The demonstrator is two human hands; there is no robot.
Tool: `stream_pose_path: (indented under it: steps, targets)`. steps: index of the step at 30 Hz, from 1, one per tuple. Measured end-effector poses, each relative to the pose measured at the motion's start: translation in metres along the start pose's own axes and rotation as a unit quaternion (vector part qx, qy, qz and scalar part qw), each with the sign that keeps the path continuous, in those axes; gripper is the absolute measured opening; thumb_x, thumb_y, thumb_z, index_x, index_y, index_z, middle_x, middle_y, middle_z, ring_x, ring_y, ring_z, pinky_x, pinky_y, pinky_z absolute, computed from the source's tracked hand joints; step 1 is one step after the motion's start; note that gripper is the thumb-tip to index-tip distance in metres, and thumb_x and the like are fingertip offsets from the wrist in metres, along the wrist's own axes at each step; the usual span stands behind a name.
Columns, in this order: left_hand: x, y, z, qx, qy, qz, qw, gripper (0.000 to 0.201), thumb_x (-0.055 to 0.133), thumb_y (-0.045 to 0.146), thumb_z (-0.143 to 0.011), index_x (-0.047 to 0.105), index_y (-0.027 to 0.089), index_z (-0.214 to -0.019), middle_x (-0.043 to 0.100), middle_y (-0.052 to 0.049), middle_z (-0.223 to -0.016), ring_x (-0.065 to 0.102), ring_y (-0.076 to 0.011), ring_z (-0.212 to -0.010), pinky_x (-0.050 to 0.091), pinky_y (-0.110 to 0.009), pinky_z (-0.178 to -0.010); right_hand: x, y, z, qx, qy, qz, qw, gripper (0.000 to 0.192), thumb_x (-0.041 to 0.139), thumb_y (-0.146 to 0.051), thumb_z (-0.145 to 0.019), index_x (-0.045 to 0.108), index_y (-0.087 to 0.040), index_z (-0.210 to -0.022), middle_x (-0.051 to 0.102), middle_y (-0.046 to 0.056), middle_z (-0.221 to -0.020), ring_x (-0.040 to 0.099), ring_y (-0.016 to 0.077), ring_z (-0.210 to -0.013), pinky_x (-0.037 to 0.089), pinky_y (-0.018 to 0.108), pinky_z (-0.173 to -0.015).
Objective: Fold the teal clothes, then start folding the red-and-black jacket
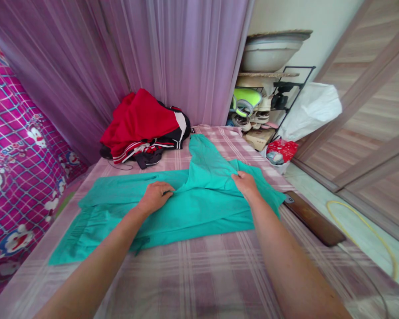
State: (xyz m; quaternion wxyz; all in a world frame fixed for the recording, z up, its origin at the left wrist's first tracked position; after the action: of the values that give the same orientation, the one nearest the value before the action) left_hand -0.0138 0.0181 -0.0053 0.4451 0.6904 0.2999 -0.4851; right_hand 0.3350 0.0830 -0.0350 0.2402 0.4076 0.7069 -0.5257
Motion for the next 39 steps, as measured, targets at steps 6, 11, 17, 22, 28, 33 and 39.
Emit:
stream_pose_path:
  steps: [6,11,17,22,28,33,39]
  targets:
    - [-0.01,0.017,-0.023,-0.062,-0.022,-0.005,0.998,0.039,0.051,0.05,-0.091,0.072,0.027,-0.114,0.073,-0.003,-0.121,0.065,-0.0239,-0.114,0.047,-0.037,-0.101,-0.001,0.002,0.007,0.111,-0.03,-0.067,0.991,0.043,0.043,-0.053,-0.092,0.063,-0.027,-0.064,0.063,0.006,-0.065,0.062,0.0274,-0.073,0.045,0.038,-0.065]
    - [0.006,0.032,-0.062,-0.15,-0.02,0.054,0.987,0.037,0.05,0.052,-0.09,0.073,0.023,-0.095,0.075,-0.004,-0.099,0.066,-0.0243,-0.096,0.048,-0.033,-0.08,-0.004,0.009,0.011,0.114,0.039,-0.145,0.982,0.032,0.051,-0.049,-0.086,0.073,-0.025,-0.087,0.07,0.006,-0.075,0.065,0.0272,-0.076,0.049,0.037,-0.068]
    - [0.021,0.029,-0.058,-0.109,-0.035,0.106,0.988,0.034,0.051,0.048,-0.087,0.059,0.02,-0.068,0.061,0.002,-0.073,0.059,-0.0174,-0.077,0.041,-0.028,-0.068,-0.005,0.007,0.016,0.126,0.063,-0.072,0.987,0.057,0.05,-0.047,-0.085,0.067,-0.01,-0.126,0.071,0.01,-0.074,0.067,0.0308,-0.075,0.05,0.041,-0.072]
    - [0.023,0.031,-0.046,-0.065,-0.024,0.109,0.992,0.046,0.044,0.057,-0.091,0.062,0.021,-0.068,0.066,0.0,-0.079,0.061,-0.0188,-0.087,0.045,-0.029,-0.077,-0.012,-0.001,0.019,0.121,0.057,-0.104,0.986,0.052,0.049,-0.046,-0.085,0.071,-0.013,-0.119,0.069,0.006,-0.067,0.064,0.0248,-0.067,0.048,0.035,-0.065]
    - [0.033,0.028,-0.042,-0.101,0.014,0.095,0.99,0.032,0.054,0.049,-0.091,0.073,0.025,-0.08,0.074,-0.002,-0.112,0.06,-0.0239,-0.116,0.037,-0.048,-0.111,-0.02,0.0,0.03,0.123,0.077,-0.09,0.985,0.046,0.049,-0.033,-0.082,0.068,-0.016,-0.12,0.065,0.001,-0.062,0.059,0.0216,-0.061,0.045,0.032,-0.062]
    - [0.039,0.03,-0.036,-0.122,0.047,0.076,0.988,0.017,0.067,0.04,-0.086,0.074,0.026,-0.078,0.071,-0.002,-0.127,0.057,-0.0285,-0.127,0.017,-0.059,-0.121,-0.032,-0.03,0.034,0.061,0.097,0.045,0.992,0.044,0.051,-0.027,-0.084,0.066,-0.014,-0.123,0.073,0.01,-0.093,0.065,0.0255,-0.084,0.049,0.037,-0.08]
    - [0.041,0.034,-0.033,-0.115,0.051,0.086,0.988,0.019,0.068,0.041,-0.086,0.074,0.026,-0.076,0.069,-0.003,-0.131,0.054,-0.0296,-0.132,0.013,-0.061,-0.122,-0.028,-0.104,0.028,-0.132,0.08,0.077,0.985,0.038,0.041,-0.029,-0.097,0.069,-0.017,-0.12,0.069,0.014,-0.113,0.06,0.0268,-0.108,0.046,0.039,-0.097]
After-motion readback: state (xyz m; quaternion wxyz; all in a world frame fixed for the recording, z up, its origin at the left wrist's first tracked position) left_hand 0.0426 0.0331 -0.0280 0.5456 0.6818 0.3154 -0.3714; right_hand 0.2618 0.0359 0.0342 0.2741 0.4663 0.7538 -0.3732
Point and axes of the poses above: each hand's wrist, its own z-axis away from the middle knuckle, its own x-axis out of the palm, y = z × x, the point moved 7 cm from there along -z, towards the middle knuckle
